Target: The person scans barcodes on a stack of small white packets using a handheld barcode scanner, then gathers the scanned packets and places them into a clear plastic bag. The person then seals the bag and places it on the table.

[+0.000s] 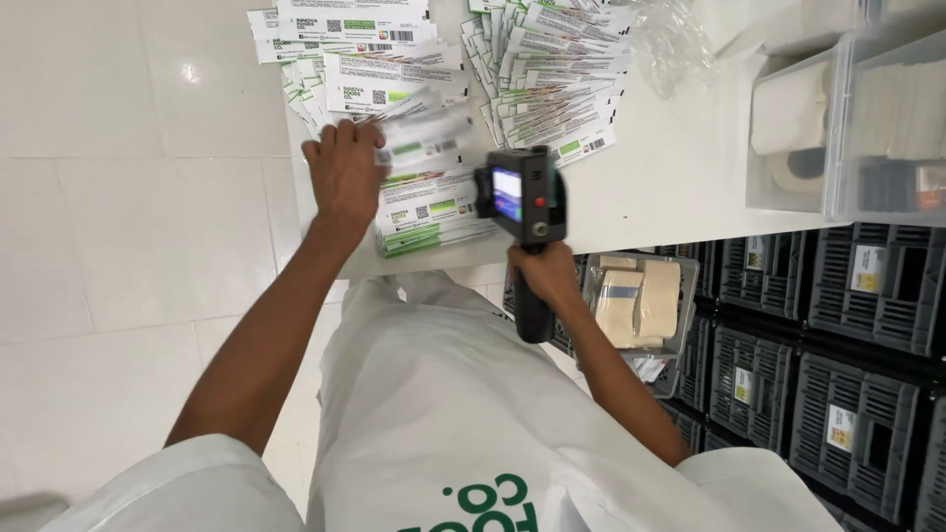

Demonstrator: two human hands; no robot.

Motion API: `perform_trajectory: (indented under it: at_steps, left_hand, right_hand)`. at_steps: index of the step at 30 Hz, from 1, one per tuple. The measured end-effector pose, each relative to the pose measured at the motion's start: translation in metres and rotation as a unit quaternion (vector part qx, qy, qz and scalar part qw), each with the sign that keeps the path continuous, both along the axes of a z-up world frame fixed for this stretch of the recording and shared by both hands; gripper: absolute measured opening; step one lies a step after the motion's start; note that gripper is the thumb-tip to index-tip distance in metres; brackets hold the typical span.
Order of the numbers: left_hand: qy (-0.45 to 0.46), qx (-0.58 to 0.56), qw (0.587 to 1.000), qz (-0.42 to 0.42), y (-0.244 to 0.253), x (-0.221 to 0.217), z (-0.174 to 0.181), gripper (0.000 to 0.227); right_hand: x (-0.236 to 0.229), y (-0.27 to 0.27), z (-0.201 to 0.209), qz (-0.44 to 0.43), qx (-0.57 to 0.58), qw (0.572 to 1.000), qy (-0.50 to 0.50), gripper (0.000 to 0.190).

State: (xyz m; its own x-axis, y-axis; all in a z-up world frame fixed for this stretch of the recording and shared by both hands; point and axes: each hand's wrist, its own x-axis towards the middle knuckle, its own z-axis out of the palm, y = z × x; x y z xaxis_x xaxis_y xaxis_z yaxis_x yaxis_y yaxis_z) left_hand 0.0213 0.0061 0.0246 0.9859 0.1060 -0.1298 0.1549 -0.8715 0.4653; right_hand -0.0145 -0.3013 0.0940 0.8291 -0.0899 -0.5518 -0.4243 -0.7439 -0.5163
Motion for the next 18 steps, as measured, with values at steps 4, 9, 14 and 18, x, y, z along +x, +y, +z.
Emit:
perform_trajectory:
  at_steps: [4, 9, 14, 18]
  left_hand:
    - [0.088, -0.013, 0.995, -0.055, -0.040, -0.022, -0.010, 0.028]
    - [0.104, -0.013, 0.993, -0.057, -0.051, -0.028, -0.063, 0.019]
    - [0.103, -0.068, 0.991, -0.047, -0.033, -0.017, -0.042, 0.015]
    - [0.038, 0.029, 0.998, -0.027, -0.004, -0.007, 0.033, 0.025]
  right_hand:
    - [-0.009, 0.037, 0.016, 0.011, 0.043, 0.998, 0.032, 0.015]
    - [-0.007, 0.021, -0.012, -0.001, 0.006, 0.999, 0.033, 0.025]
    - [-0.004, -0.002, 0.010, -0.016, -0.009, 1.000, -0.022, 0.024]
    - [-0.005, 0.006, -0.001, 0.016, -0.038, 0.999, -0.004, 0.025]
